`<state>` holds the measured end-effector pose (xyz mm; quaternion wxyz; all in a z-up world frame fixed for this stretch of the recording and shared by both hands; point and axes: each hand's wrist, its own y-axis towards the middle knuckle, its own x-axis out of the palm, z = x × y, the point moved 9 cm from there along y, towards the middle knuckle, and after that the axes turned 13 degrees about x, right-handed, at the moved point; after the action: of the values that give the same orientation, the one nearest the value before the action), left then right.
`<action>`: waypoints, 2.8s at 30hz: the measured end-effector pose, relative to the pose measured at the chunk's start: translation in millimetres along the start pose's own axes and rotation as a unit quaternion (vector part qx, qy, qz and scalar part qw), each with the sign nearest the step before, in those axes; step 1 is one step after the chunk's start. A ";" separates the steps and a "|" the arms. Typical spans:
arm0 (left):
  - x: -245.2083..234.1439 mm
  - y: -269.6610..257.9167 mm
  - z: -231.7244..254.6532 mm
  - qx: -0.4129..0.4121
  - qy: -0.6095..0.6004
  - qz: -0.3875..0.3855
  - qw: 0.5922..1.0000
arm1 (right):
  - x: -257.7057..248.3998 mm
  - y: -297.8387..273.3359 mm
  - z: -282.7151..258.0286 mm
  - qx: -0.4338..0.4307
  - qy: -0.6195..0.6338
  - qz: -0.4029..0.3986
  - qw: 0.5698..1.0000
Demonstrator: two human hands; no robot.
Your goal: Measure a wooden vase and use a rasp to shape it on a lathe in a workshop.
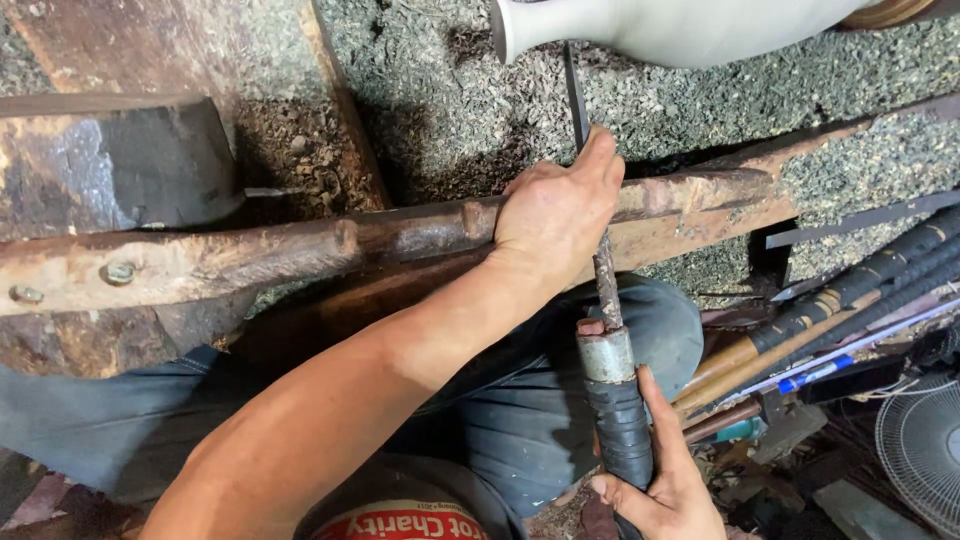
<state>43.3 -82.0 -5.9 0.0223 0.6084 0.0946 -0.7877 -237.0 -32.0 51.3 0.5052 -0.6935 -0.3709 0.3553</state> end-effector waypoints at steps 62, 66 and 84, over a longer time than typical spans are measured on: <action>8.8 3.0 1.1 0.008 -0.035 -0.015 0.999 | 6.0 -5.7 16.2 -0.004 0.054 -0.007 0.999; 2.0 3.8 -1.1 0.018 -0.041 -0.019 0.999 | 25.7 -13.7 -11.3 -0.011 0.088 -0.016 0.996; 2.9 39.7 -158.6 -0.062 -0.266 -0.045 0.961 | -72.4 -31.8 168.5 -0.025 0.184 0.007 0.983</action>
<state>199.9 -92.8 -51.9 0.0488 0.3694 0.1616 -0.9138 -422.3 -14.8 50.6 0.5451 -0.7617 -0.2757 0.2160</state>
